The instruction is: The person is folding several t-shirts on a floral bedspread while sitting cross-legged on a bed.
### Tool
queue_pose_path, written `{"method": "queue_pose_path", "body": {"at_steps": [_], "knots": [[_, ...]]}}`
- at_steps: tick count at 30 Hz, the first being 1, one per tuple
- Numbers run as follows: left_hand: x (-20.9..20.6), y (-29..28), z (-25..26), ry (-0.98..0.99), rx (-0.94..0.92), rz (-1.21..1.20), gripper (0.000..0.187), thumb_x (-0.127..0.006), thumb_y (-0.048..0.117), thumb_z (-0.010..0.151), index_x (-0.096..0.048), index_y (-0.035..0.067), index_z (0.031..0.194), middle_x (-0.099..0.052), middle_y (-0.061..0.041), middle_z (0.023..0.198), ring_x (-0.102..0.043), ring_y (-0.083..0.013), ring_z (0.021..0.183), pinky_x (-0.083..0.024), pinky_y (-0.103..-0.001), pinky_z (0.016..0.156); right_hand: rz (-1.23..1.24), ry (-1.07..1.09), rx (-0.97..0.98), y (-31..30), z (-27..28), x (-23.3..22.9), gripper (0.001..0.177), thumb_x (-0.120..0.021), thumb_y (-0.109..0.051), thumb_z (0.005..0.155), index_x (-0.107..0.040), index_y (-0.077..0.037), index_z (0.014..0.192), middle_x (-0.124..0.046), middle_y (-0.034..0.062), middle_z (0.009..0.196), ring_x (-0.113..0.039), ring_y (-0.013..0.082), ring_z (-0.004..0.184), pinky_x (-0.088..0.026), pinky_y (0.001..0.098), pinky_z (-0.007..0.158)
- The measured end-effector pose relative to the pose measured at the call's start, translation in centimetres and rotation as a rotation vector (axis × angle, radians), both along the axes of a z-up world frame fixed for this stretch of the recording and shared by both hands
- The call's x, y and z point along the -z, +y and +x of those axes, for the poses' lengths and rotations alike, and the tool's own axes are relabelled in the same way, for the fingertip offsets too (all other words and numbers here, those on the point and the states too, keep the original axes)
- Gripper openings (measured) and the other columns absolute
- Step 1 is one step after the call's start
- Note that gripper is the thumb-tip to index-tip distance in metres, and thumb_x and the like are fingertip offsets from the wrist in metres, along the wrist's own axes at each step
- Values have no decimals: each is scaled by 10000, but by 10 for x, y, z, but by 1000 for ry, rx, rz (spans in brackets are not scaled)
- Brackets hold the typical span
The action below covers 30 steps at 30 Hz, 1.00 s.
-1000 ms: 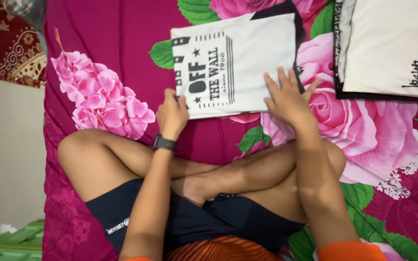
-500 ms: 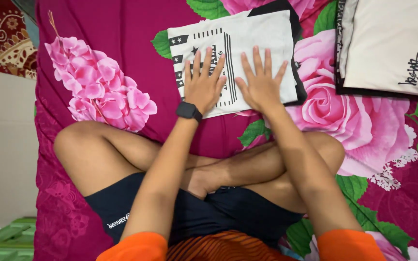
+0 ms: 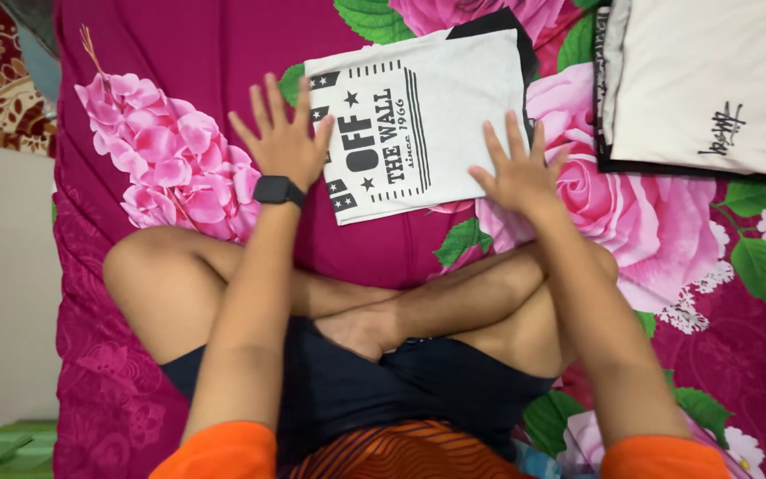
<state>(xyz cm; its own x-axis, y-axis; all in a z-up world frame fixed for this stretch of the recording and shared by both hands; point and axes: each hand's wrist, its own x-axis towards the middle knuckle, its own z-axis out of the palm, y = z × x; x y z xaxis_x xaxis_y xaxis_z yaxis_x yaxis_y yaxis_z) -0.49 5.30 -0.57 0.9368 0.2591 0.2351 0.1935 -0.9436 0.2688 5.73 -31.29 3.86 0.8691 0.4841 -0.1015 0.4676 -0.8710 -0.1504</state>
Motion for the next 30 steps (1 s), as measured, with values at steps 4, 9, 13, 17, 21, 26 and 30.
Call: {"method": "queue_pose_path", "body": {"at_steps": [4, 9, 13, 17, 21, 26, 30], "knots": [[21, 10, -15, -1, -74, 28, 695, -540, 536, 1050, -413, 142, 1607, -208, -238, 1662, -166, -469, 1523, -57, -776, 1134, -232, 164, 245, -21, -28, -15, 756, -434, -622, 929, -208, -350, 1597, -97, 148, 1695, -25, 495, 1511, 39, 851, 1037], [29, -23, -47, -39, 181, 133, 666, -568, 156, 958, -460, 119, 1614, -226, -239, 1706, -194, -460, 1558, -77, -729, 1188, -711, -594, 181, -9, -76, 19, 491, -529, -389, 1140, -389, -185, 1565, -297, 243, 1688, -177, 558, 1533, 24, 832, 1136], [18, -36, -74, -31, 465, 25, 633, -586, 74, 933, -542, 220, 1548, -321, -138, 1695, -232, -411, 1588, -104, -709, 1244, -55, -267, -7, 34, -103, 1, 696, -543, -149, 901, -433, -153, 1588, -331, 275, 1633, -297, 569, 1477, -5, 868, 1050], [-11, -17, -90, 80, 435, 16, 658, -628, 53, 835, -606, 305, 1442, -374, -97, 1645, -237, -484, 1508, -117, -751, 1157, -63, -280, -56, 15, -92, 28, 714, -564, -63, 875, -460, -207, 1566, -359, 228, 1612, -334, 518, 1429, -21, 860, 1000], [-20, -11, -97, 133, 371, -26, 662, -667, 75, 812, -608, 333, 1420, -367, -106, 1625, -223, -527, 1473, -129, -772, 1114, -21, -277, 27, 7, -82, 34, 730, -561, -28, 845, -454, -98, 1564, -390, 244, 1604, -375, 424, 1487, -11, 876, 1025], [-4, -12, -96, -2, 397, -81, 557, -760, 210, 819, -643, 295, 1357, -338, -202, 1610, -230, -551, 1460, -178, -750, 1123, 40, -403, 70, 10, -76, 40, 531, -530, -20, 957, -556, -106, 1481, -510, 236, 1494, -470, 388, 1409, -30, 861, 1059], [5, -17, -86, -100, 410, -146, 306, -718, 214, 939, -689, 242, 1242, -445, -142, 1586, -292, -473, 1500, -202, -702, 1172, -52, -551, 30, 9, -74, 49, 467, -544, -77, 1006, -571, -83, 1472, -528, 233, 1482, -483, 381, 1399, -51, 840, 1093]]}}
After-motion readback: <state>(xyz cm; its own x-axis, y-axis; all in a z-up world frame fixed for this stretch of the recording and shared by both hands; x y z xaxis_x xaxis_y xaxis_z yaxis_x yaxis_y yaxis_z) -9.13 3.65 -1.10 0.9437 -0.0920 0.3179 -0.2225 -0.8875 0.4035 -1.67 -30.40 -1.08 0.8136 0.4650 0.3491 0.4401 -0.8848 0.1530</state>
